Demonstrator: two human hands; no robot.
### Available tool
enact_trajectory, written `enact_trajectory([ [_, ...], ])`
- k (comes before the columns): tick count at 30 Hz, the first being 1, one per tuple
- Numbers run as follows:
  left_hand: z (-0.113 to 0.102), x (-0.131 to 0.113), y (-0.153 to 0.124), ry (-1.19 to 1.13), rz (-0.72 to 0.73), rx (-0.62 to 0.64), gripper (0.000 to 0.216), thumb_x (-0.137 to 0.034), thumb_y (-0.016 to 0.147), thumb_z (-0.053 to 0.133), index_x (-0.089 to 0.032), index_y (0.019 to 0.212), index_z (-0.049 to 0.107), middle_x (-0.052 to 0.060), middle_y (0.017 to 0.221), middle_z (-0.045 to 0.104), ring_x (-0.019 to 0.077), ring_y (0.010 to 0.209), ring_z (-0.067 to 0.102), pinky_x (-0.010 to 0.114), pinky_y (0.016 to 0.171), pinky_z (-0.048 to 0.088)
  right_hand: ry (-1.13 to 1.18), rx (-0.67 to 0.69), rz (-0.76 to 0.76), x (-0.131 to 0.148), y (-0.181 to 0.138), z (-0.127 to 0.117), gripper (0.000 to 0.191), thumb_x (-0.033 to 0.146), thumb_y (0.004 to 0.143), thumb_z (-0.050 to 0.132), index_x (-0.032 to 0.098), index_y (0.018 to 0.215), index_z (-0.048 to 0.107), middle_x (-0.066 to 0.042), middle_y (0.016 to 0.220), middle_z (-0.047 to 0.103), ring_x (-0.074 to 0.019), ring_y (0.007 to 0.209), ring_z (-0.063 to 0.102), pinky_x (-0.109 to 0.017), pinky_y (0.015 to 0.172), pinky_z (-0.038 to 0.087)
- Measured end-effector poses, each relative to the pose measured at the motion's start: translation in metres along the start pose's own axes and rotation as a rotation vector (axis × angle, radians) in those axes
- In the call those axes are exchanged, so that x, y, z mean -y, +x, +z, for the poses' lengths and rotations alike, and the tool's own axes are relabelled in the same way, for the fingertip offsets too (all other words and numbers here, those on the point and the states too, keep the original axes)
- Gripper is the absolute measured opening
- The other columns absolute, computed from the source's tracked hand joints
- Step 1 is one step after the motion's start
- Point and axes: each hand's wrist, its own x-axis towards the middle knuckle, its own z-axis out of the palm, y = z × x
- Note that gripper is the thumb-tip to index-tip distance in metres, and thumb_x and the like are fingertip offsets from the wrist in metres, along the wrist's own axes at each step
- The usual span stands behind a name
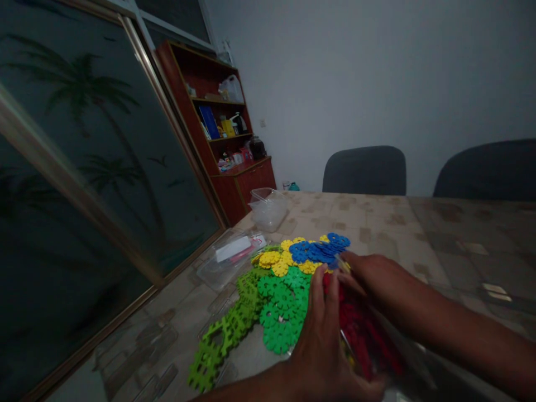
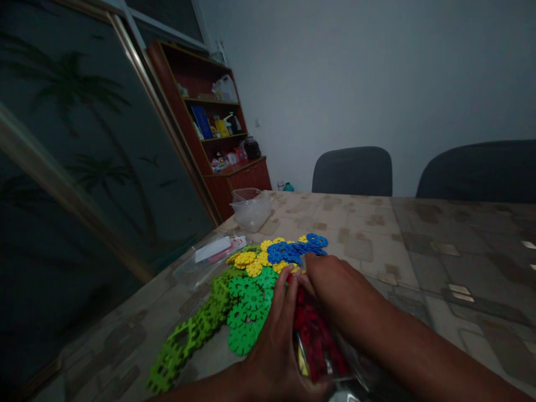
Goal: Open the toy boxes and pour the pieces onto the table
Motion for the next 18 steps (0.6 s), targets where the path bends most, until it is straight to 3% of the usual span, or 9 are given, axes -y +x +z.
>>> enact_trajectory([
  [4, -0.015, 0.000, 0.002, -0.114, -0.024, -0.018, 0.138, -0.059, 0.051, 0.079, -0.028, 0.149, -0.014, 0.012, 0.157, -0.014, 0.0392, 0.143, -0.003, 0.055, 0.114, 0.019, 0.133, -0.268, -0.125, -0.010, -0.021, -0.006, 0.032, 0.036, 0.097, 0.039, 0.016, 0.100, 0.063, -0.009, 0.090, 0.071, -0.0179, 0.074, 0.068, -0.026, 0.066, 0.053],
  [8, -0.029, -0.009, 0.003, -0.172, -0.165, -0.140, 0.124, -0.056, 0.059, 0.076, -0.020, 0.151, 0.002, 0.013, 0.158, -0.003, 0.0357, 0.145, 0.003, 0.052, 0.116, 0.016, -0.023, -0.529, -0.306, -0.011, -0.051, -0.006, 0.026, 0.034, 0.100, 0.036, 0.023, 0.112, 0.056, -0.005, 0.101, 0.070, -0.0153, 0.083, 0.070, -0.022, 0.066, 0.057],
  [13, -0.030, -0.013, 0.003, -0.143, -0.245, -0.173, 0.115, -0.052, 0.064, 0.073, -0.014, 0.151, 0.008, 0.015, 0.158, 0.001, 0.0328, 0.145, 0.004, 0.049, 0.118, 0.017, -0.160, -0.680, -0.437, -0.011, -0.071, 0.012, 0.027, 0.029, 0.100, 0.032, 0.020, 0.119, 0.049, -0.008, 0.098, 0.071, -0.0169, 0.083, 0.070, -0.025, 0.070, 0.060],
  [16, -0.029, -0.011, 0.003, -0.114, -0.297, -0.141, 0.113, -0.051, 0.067, 0.072, -0.012, 0.151, 0.007, 0.016, 0.158, 0.000, 0.0319, 0.145, 0.002, 0.050, 0.118, 0.016, -0.159, -0.665, -0.455, -0.014, -0.071, 0.026, 0.027, 0.023, 0.099, 0.035, 0.017, 0.121, 0.048, -0.009, 0.096, 0.070, -0.0158, 0.082, 0.070, -0.023, 0.068, 0.059],
  [18, -0.031, -0.011, 0.005, -0.095, -0.322, -0.068, 0.118, -0.053, 0.064, 0.073, -0.014, 0.152, 0.004, 0.014, 0.158, -0.005, 0.0326, 0.145, 0.001, 0.051, 0.117, 0.016, -0.154, -0.642, -0.454, -0.018, -0.073, 0.036, 0.035, 0.013, 0.096, 0.036, 0.015, 0.130, 0.043, -0.010, 0.100, 0.069, -0.0156, 0.087, 0.068, -0.025, 0.075, 0.058],
])
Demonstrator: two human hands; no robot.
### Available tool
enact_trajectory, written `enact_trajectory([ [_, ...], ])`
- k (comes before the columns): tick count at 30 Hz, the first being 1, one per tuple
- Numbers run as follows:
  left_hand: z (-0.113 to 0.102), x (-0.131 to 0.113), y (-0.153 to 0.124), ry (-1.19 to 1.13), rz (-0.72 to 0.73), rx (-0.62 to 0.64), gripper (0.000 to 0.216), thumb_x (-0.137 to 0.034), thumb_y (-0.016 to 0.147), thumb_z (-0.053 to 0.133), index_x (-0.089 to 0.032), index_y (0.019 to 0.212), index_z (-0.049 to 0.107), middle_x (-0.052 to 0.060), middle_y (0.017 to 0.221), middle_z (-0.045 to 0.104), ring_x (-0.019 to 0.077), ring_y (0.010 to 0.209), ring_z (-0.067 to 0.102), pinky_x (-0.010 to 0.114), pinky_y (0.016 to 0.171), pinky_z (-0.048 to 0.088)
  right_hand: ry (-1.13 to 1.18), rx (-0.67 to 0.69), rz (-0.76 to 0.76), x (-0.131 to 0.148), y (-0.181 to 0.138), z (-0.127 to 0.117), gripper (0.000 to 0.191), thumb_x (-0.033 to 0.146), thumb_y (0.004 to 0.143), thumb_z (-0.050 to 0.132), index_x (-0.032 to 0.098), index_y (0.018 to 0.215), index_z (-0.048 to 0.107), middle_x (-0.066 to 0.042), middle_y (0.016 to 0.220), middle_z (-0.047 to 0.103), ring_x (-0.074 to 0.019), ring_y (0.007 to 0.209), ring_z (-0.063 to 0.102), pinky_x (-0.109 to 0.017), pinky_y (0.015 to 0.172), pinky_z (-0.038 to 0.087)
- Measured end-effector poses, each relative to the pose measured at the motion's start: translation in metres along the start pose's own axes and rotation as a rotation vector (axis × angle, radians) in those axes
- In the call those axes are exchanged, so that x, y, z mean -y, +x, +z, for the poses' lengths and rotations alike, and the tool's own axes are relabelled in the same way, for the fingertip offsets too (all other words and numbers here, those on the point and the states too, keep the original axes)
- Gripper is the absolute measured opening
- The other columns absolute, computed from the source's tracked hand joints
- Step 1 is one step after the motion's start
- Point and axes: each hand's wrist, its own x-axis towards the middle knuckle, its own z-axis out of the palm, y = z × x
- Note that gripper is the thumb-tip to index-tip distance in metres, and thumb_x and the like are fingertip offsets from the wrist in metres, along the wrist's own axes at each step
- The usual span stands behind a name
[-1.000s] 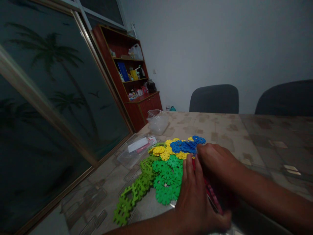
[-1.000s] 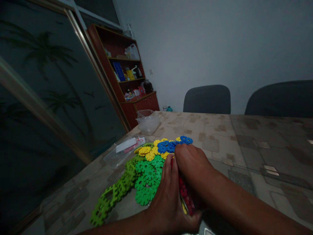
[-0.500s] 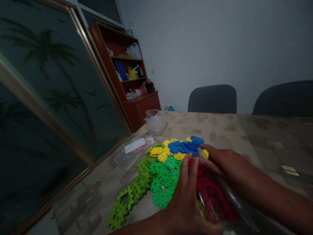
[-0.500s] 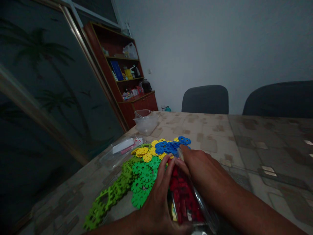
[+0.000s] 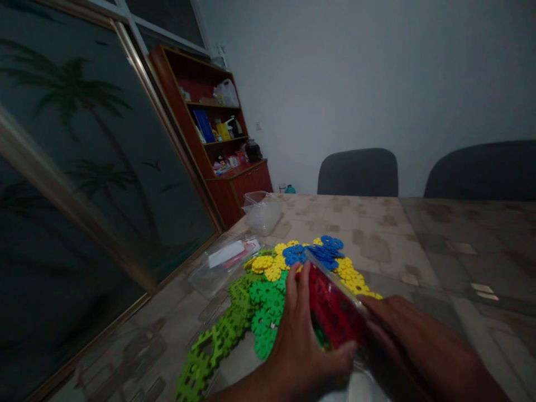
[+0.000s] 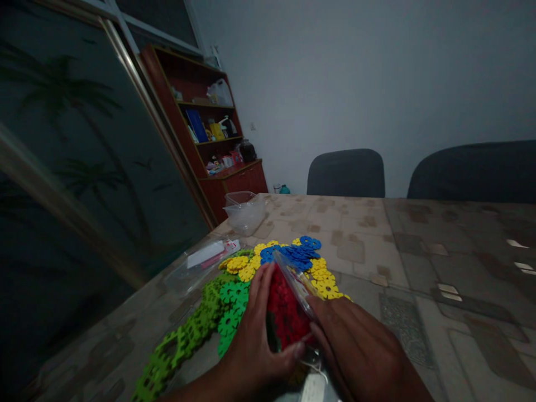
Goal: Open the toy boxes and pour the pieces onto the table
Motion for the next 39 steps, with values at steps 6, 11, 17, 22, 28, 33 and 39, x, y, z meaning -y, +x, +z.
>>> enact_trajectory([
  [6, -0.016, -0.012, 0.011, 0.074, -0.073, 0.112, 0.135, -0.068, 0.052, 0.076, -0.015, 0.152, 0.003, 0.014, 0.158, -0.007, 0.0360, 0.144, -0.006, 0.056, 0.116, 0.010, -0.072, 0.046, -0.004, 0.000, -0.029, 0.014, 0.067, 0.005, 0.094, 0.039, 0.012, 0.153, 0.009, -0.016, 0.119, 0.062, -0.0233, 0.114, 0.057, -0.041, 0.095, 0.050],
  [11, -0.022, -0.021, 0.018, 0.136, -0.074, 0.116, 0.123, -0.060, 0.060, 0.072, -0.008, 0.151, 0.007, 0.018, 0.157, 0.001, 0.0400, 0.143, -0.002, 0.061, 0.115, 0.008, -0.016, -0.003, 0.007, 0.004, -0.025, 0.020, 0.057, 0.005, 0.094, 0.040, 0.010, 0.149, 0.025, -0.016, 0.120, 0.062, -0.0216, 0.111, 0.059, -0.039, 0.095, 0.051],
  [17, -0.018, -0.017, 0.024, 0.120, 0.038, 0.038, 0.110, -0.045, 0.060, 0.071, -0.007, 0.149, 0.018, 0.021, 0.155, 0.018, 0.0390, 0.143, 0.013, 0.059, 0.115, 0.019, -0.029, 0.011, 0.014, 0.004, -0.013, 0.018, 0.036, 0.010, 0.095, 0.042, 0.009, 0.131, 0.044, -0.014, 0.112, 0.066, -0.0173, 0.103, 0.064, -0.029, 0.087, 0.056],
  [22, -0.009, -0.012, 0.019, 0.106, 0.026, -0.065, 0.107, -0.050, 0.063, 0.070, -0.006, 0.146, 0.020, 0.020, 0.152, 0.023, 0.0348, 0.142, 0.018, 0.053, 0.118, 0.019, -0.116, -0.010, -0.026, 0.006, -0.021, 0.022, 0.036, 0.007, 0.092, 0.049, 0.009, 0.128, 0.049, -0.013, 0.114, 0.067, -0.0199, 0.105, 0.064, -0.034, 0.090, 0.054],
  [28, -0.005, -0.017, 0.019, 0.110, -0.018, -0.069, 0.109, -0.048, 0.061, 0.070, -0.006, 0.146, 0.016, 0.020, 0.153, 0.018, 0.0369, 0.142, 0.014, 0.052, 0.119, 0.015, -0.205, -0.101, -0.116, 0.003, -0.013, 0.024, 0.031, -0.001, 0.089, 0.046, 0.003, 0.119, 0.052, -0.017, 0.100, 0.069, -0.0223, 0.093, 0.065, -0.036, 0.081, 0.053],
  [33, -0.008, -0.020, 0.021, 0.105, -0.057, -0.036, 0.110, -0.048, 0.063, 0.067, 0.000, 0.146, 0.015, 0.023, 0.154, 0.015, 0.0364, 0.143, 0.010, 0.052, 0.119, 0.014, -0.155, -0.120, -0.147, -0.001, -0.002, 0.020, 0.028, 0.002, 0.090, 0.043, 0.004, 0.116, 0.052, -0.016, 0.096, 0.069, -0.0213, 0.090, 0.066, -0.034, 0.080, 0.054],
  [39, -0.029, 0.010, 0.015, -0.131, 0.098, 0.033, 0.116, -0.050, 0.055, 0.077, -0.010, 0.148, 0.020, 0.019, 0.154, 0.020, 0.0355, 0.143, 0.017, 0.054, 0.117, 0.015, 0.124, 0.078, -0.082, -0.002, 0.016, 0.002, 0.024, 0.028, 0.102, 0.030, 0.017, 0.112, 0.050, -0.006, 0.089, 0.068, -0.0133, 0.077, 0.066, -0.024, 0.065, 0.057],
])
